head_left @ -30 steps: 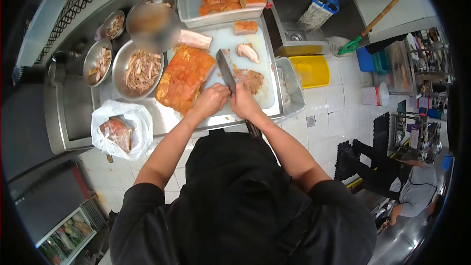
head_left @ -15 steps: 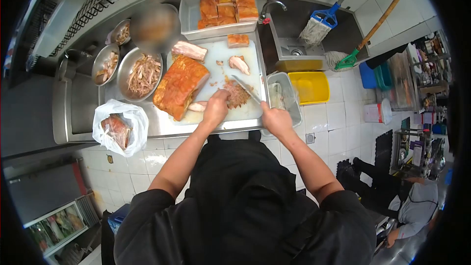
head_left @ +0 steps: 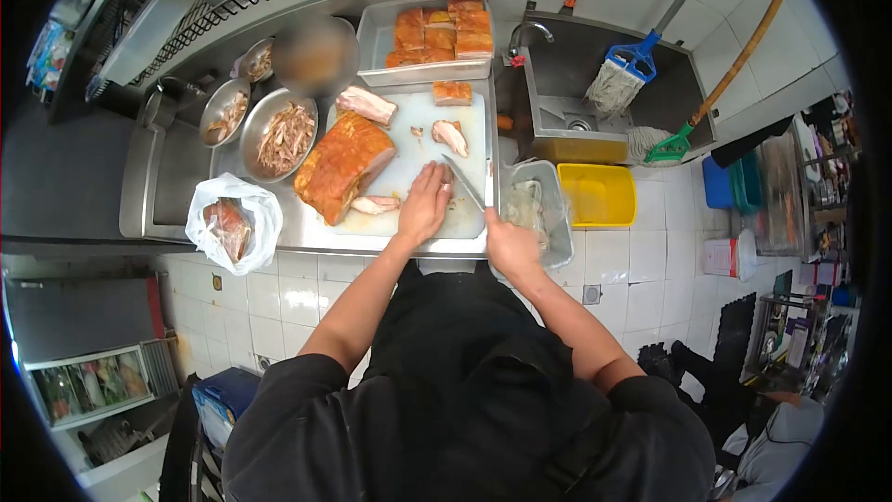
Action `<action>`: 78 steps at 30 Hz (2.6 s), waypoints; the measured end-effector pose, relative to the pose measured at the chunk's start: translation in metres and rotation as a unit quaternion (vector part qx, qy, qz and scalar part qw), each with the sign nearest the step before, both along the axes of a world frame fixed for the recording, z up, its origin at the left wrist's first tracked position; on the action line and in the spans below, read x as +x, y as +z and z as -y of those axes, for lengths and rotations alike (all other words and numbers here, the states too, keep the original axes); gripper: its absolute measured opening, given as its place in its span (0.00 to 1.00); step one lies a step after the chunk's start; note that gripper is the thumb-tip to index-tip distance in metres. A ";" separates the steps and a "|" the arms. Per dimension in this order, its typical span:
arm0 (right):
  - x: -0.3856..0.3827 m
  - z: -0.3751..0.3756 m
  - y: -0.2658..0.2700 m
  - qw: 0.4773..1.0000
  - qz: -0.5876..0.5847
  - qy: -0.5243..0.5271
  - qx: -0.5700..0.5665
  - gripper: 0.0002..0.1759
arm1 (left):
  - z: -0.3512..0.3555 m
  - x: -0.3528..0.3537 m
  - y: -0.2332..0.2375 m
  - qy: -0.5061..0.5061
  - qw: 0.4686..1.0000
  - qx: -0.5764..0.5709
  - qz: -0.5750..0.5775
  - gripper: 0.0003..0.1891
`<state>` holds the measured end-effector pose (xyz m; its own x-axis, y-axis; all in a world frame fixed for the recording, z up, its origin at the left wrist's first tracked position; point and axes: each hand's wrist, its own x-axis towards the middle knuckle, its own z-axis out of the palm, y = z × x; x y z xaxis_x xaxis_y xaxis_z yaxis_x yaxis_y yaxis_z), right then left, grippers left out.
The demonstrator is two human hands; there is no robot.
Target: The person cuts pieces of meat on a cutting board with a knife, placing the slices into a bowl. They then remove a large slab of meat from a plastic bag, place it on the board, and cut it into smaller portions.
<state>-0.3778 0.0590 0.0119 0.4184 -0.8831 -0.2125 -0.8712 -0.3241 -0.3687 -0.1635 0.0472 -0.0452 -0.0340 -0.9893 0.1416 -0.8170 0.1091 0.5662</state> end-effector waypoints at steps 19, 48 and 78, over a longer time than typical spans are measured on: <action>0.004 -0.013 -0.041 0.853 0.367 -0.189 0.320 0.14 | 0.009 -0.032 0.006 0.125 0.990 -0.026 0.061 0.44; 0.162 0.017 0.067 0.955 0.242 -0.147 0.087 0.13 | 0.080 0.352 0.041 0.254 0.897 -0.176 0.315 0.24; 0.025 -0.016 0.013 0.974 0.172 -0.105 0.107 0.10 | -0.019 0.046 0.027 0.018 0.999 0.005 -0.038 0.19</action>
<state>-0.3531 0.0746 0.0250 0.3118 -0.9077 -0.2809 -0.7235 -0.0352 -0.6894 -0.1171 0.0666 -0.0182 0.0132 -0.9911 0.1323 -0.7744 0.0735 0.6284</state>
